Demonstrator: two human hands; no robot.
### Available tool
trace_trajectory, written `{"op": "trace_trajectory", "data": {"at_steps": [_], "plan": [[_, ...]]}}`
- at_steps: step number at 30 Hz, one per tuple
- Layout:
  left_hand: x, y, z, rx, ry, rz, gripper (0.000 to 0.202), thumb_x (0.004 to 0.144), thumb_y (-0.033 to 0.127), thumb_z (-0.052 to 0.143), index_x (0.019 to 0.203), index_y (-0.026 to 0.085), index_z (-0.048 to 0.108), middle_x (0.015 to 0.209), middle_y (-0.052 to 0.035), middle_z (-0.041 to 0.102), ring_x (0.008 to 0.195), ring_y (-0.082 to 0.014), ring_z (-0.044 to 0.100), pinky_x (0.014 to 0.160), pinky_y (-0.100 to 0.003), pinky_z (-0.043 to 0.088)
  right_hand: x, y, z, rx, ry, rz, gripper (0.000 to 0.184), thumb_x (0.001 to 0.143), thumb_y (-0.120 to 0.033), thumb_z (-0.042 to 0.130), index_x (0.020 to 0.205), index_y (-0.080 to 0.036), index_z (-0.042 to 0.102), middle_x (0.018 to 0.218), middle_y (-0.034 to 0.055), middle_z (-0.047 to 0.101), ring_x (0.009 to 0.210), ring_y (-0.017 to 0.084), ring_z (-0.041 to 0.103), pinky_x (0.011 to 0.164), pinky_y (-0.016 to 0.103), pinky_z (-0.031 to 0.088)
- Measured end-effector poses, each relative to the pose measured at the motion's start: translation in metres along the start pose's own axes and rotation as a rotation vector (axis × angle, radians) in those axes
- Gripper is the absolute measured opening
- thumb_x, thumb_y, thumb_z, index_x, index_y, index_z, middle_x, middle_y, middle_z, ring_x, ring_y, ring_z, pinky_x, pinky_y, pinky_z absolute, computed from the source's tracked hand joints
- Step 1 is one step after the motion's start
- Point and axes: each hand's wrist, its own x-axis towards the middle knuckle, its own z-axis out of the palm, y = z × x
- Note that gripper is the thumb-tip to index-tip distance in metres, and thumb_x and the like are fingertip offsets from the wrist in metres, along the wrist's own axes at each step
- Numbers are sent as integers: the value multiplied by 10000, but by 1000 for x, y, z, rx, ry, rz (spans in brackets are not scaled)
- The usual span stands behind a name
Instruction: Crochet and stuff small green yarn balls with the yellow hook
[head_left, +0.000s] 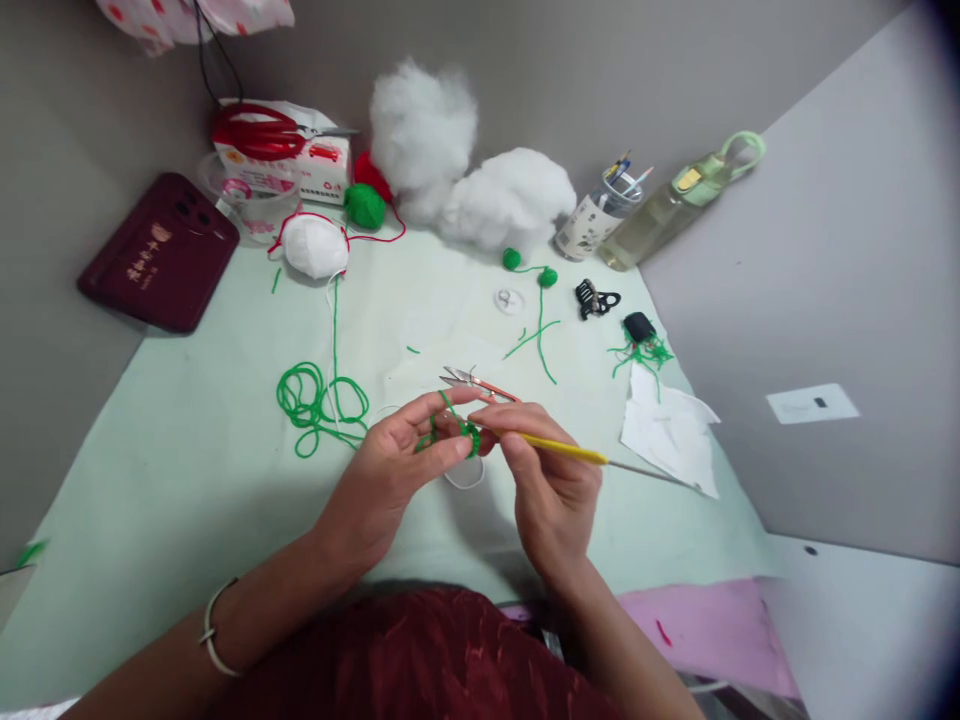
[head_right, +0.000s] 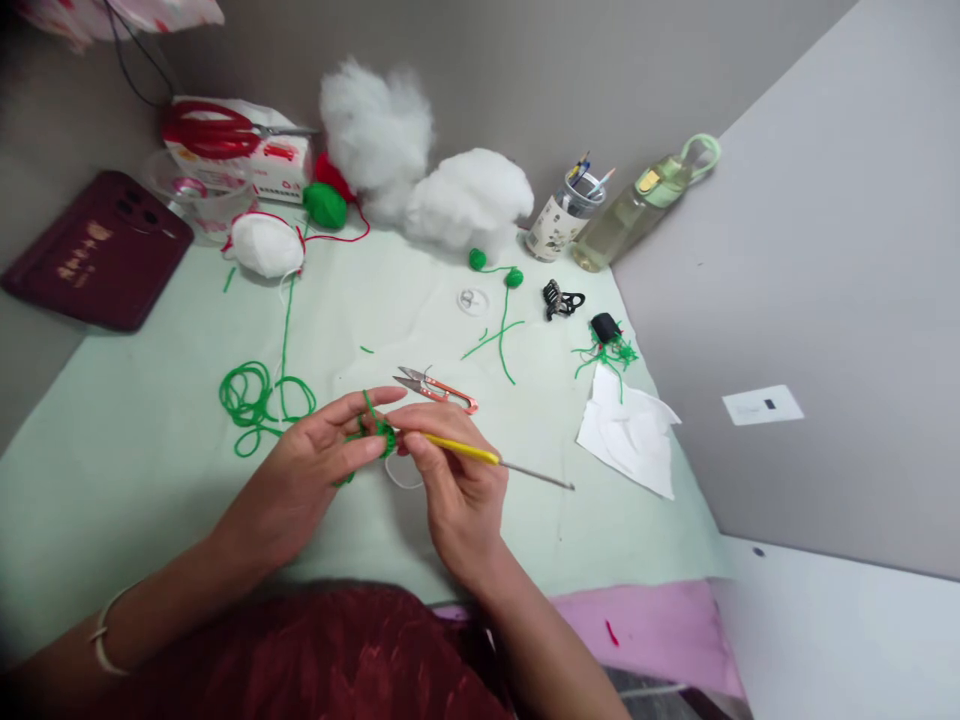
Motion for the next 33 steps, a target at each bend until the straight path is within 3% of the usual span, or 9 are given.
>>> {"op": "trace_trajectory", "data": {"at_steps": [3, 7, 9, 12, 16, 19, 24, 33], "plan": [[-1, -2, 2, -6, 35, 23, 366, 839, 255, 846, 1192, 333, 789, 890, 42, 685, 863, -102, 608, 855, -210, 465, -7, 2, 2, -206, -2, -141, 269, 993, -101, 610, 1138, -264, 768, 1000, 48, 771, 893, 187, 735, 739, 334, 617], [2, 1, 3, -145, -34, -99, 369, 837, 281, 844, 1202, 290, 792, 746, 44, 663, 746, -104, 592, 874, -257, 495, -13, 2, -2, -427, -33, -320, 359, 958, -78, 659, 1236, -285, 752, 1138, 72, 762, 972, 205, 741, 785, 349, 629], [4, 3, 1, -202, -46, -142, 327, 839, 288, 835, 1162, 249, 812, 788, 19, 690, 763, -114, 609, 870, -266, 505, -11, 1, -5, -326, 7, -256, 308, 980, -96, 628, 1190, -277, 761, 1055, 63, 773, 907, 201, 738, 765, 366, 624], [5, 6, -2, -176, -2, -102, 278, 842, 271, 822, 1118, 237, 826, 949, -7, 732, 846, -118, 633, 831, -232, 495, -4, -1, -7, -56, 95, -29, 201, 1016, -179, 596, 1062, -254, 777, 879, 38, 753, 736, 173, 698, 702, 369, 598], [3, 3, -2, -48, -10, -1, 289, 873, 239, 794, 1159, 276, 805, 899, 11, 735, 899, -122, 652, 871, -226, 489, 1, 3, -2, 196, 21, 147, 158, 1007, -261, 638, 1011, -255, 796, 943, 46, 776, 731, 159, 673, 663, 337, 576], [2, 0, -1, -41, -17, 16, 321, 852, 250, 827, 1168, 299, 796, 961, 9, 752, 910, -131, 675, 919, -262, 506, 0, 8, 1, 259, 2, 207, 166, 1004, -251, 652, 1038, -278, 812, 1003, 38, 793, 777, 150, 682, 697, 314, 572], [0, 1, 0, -7, -1, 25, 345, 845, 260, 837, 1177, 344, 792, 894, 31, 691, 888, -118, 670, 898, -246, 505, -1, 12, -2, 372, 15, 314, 165, 1014, -285, 649, 1030, -278, 813, 997, 29, 788, 771, 127, 692, 745, 295, 577], [-1, 6, 0, 64, 54, 24, 303, 838, 250, 807, 1126, 346, 820, 894, 30, 598, 843, -105, 568, 805, -221, 450, 2, 10, -9, 478, -4, 335, 200, 1045, -318, 597, 1003, -254, 782, 979, 29, 786, 766, 126, 728, 725, 279, 609]]}}
